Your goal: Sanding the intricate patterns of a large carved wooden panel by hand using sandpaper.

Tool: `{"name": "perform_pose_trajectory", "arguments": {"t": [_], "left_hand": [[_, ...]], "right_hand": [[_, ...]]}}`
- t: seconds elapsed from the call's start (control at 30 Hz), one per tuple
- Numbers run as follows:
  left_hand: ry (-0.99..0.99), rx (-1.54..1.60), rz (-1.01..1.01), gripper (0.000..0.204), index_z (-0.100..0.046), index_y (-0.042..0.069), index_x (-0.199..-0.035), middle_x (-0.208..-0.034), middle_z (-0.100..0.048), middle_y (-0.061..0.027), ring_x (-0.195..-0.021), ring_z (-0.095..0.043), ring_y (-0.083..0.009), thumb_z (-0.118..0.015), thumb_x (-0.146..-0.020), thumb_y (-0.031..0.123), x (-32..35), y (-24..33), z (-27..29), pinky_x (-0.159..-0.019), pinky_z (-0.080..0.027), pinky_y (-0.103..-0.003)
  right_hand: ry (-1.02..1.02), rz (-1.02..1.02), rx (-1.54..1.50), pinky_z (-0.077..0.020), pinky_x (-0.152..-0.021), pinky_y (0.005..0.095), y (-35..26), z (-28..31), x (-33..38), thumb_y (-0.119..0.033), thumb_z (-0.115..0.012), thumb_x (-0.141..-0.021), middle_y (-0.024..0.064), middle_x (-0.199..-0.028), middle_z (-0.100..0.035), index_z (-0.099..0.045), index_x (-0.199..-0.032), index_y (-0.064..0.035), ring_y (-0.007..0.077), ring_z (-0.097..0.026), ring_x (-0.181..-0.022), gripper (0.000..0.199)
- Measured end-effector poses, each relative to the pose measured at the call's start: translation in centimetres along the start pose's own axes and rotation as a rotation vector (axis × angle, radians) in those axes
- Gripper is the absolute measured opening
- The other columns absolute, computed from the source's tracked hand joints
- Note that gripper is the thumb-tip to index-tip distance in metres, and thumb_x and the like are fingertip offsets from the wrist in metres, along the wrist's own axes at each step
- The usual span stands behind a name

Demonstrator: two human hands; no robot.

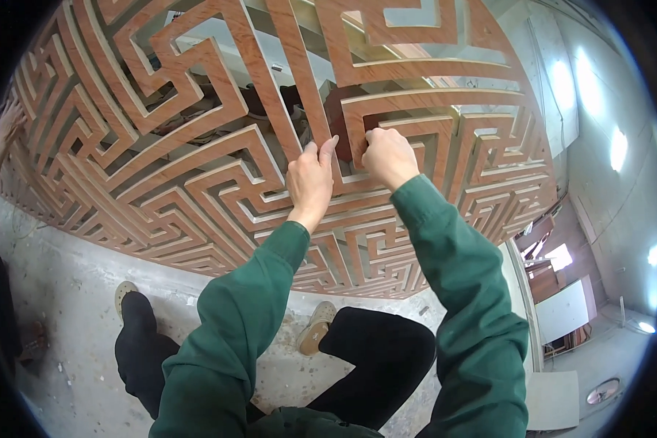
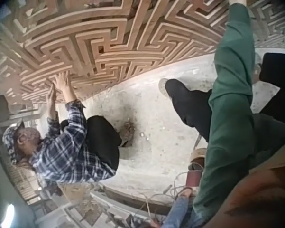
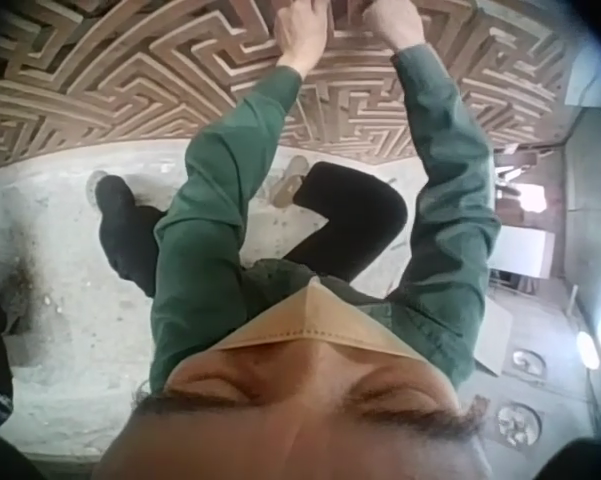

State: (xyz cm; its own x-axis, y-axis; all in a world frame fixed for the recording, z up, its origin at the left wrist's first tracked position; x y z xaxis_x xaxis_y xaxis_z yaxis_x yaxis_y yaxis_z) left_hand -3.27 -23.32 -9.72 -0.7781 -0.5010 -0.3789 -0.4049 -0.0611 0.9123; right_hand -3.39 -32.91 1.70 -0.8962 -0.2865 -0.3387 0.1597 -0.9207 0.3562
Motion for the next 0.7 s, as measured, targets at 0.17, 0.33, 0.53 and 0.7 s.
{"name": "perform_pose_trajectory", "arguments": {"t": [0.17,0.33,0.53,0.7], "left_hand": [[0.071,-0.118,-0.077,0.046,-0.056,0.002,-0.068,-0.047,-0.054,-0.0155,-0.052,-0.059,-0.0355,-0.052,-0.090,0.043,0.0,-0.4,0.6,-0.050,-0.045,-0.044],[-0.021,-0.023,-0.034,0.047,-0.055,0.000,-0.067,-0.047,-0.054,-0.0164,-0.049,-0.059,-0.0337,-0.052,-0.090,0.041,-0.2,-0.2,-0.3,-0.048,-0.045,-0.042],[0.006,-0.033,-0.070,0.045,-0.056,0.000,-0.068,-0.047,-0.054,-0.0167,-0.046,-0.059,-0.0313,-0.052,-0.091,0.039,-0.2,-0.9,0.3,-0.046,-0.045,-0.039],[-0.017,0.012,-0.077,0.043,-0.057,-0.001,-0.069,-0.048,-0.054,-0.0178,-0.045,-0.060,-0.0289,-0.054,-0.091,0.035,-0.4,-0.6,-0.4,-0.045,-0.045,-0.037]], "right_hand": [[-0.046,-0.010,0.053,-0.0497,-0.073,0.0451,-0.6,1.2,1.8,-0.009,-0.055,-0.072,0.0242,-0.076,-0.062,-0.064,-0.079,-0.0006,0.0392,-0.062,-0.079,0.014],[0.051,-0.068,0.069,-0.0500,-0.073,0.0447,0.1,-0.2,0.0,-0.010,-0.056,-0.072,0.0246,-0.079,-0.062,-0.064,-0.080,-0.0012,0.0387,-0.062,-0.080,0.015],[-0.056,-0.025,0.073,-0.0501,-0.073,0.0447,-0.9,1.6,2.3,-0.010,-0.057,-0.072,0.0244,-0.079,-0.063,-0.064,-0.081,-0.0021,0.0387,-0.062,-0.078,0.015],[0.073,-0.062,0.057,-0.0502,-0.071,0.0455,0.1,0.1,0.3,-0.009,-0.054,-0.073,0.0240,-0.078,-0.063,-0.065,-0.078,-0.0015,0.0389,-0.062,-0.077,0.014]]}}
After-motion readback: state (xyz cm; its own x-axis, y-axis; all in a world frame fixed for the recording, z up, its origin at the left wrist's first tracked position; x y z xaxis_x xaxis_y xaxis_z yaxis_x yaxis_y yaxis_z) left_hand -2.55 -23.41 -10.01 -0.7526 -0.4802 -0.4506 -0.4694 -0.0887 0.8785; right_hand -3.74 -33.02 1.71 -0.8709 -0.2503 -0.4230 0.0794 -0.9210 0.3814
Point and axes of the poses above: each hand's wrist, its own x-axis away from the middle knuckle, its own z-axis out of the back of the hand, y = z × x, the point moved 3 cm from there along -x, towards the middle knuckle
